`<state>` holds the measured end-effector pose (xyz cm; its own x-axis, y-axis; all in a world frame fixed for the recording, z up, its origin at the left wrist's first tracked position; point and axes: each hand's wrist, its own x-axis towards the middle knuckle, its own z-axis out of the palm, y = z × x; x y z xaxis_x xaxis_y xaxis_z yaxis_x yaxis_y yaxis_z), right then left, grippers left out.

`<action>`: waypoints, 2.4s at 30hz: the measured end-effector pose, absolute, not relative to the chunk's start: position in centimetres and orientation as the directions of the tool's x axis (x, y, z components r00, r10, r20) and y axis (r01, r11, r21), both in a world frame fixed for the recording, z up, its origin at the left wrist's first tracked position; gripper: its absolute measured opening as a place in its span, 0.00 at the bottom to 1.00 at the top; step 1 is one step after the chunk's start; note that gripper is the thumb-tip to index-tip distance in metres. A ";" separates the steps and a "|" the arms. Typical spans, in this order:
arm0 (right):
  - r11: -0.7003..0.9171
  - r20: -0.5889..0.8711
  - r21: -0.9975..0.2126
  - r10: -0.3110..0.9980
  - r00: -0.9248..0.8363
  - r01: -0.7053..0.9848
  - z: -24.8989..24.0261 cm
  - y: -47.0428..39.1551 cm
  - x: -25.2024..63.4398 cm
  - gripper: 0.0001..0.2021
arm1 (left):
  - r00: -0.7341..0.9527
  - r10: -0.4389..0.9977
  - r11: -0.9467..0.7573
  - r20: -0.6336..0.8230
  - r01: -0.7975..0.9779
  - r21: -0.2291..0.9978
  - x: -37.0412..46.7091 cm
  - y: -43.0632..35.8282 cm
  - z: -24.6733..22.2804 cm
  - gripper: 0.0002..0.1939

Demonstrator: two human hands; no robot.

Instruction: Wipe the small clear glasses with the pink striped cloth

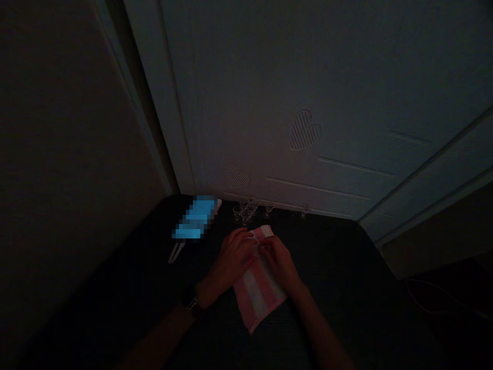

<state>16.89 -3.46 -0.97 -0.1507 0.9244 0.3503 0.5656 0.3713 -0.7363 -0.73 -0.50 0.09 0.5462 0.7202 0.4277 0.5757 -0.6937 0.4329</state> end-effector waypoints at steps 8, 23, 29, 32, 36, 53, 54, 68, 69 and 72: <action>0.332 0.349 -0.680 0.931 -0.109 0.654 -0.6 -3.4 17.0 0.04 | 0.555 0.727 -0.686 0.403 0.583 0.435 -0.9 0.3 -0.5 0.12; 0.360 0.339 -0.449 0.915 -0.217 0.818 -0.8 -3.3 17.1 0.05 | 0.562 0.737 -0.675 0.375 0.607 0.418 -1.3 0.7 -1.3 0.14; 0.343 0.340 -0.468 0.921 -0.193 0.814 -0.5 -3.6 16.7 0.10 | 0.548 0.756 -0.654 0.357 0.627 0.423 -1.4 1.1 -1.9 0.22; 0.352 0.338 -0.472 0.919 -0.203 0.808 -0.3 -3.6 16.6 0.11 | 0.549 0.755 -0.656 0.359 0.627 0.421 -1.4 1.1 -2.0 0.21; 0.370 0.316 -0.467 0.918 -0.239 0.803 -0.2 -3.5 16.7 0.09 | 0.558 0.759 -0.650 0.336 0.630 0.424 -1.4 1.2 -2.2 0.20; 0.382 0.315 -0.479 0.915 -0.251 0.790 -0.4 -3.7 16.6 0.10 | 0.582 0.736 -0.677 0.346 0.613 0.407 -1.5 1.3 -2.3 0.22; 0.371 0.317 -0.477 0.918 -0.238 0.797 -0.4 -3.7 16.5 0.10 | 0.587 0.729 -0.684 0.351 0.607 0.404 -1.5 1.2 -2.3 0.22; 0.410 0.411 -0.495 0.887 -0.209 0.766 -0.4 -3.8 16.6 0.10 | 0.587 0.733 -0.680 0.344 0.621 0.390 -1.4 0.9 -1.8 0.22; 0.413 0.411 -0.492 0.886 -0.214 0.766 -0.5 -3.8 16.6 0.10 | 0.584 0.735 -0.678 0.344 0.620 0.395 -1.4 0.9 -1.7 0.22; 0.426 0.420 -0.492 0.880 -0.221 0.759 -0.5 -3.9 16.5 0.08 | 0.582 0.734 -0.679 0.351 0.614 0.401 -1.3 0.7 -1.5 0.20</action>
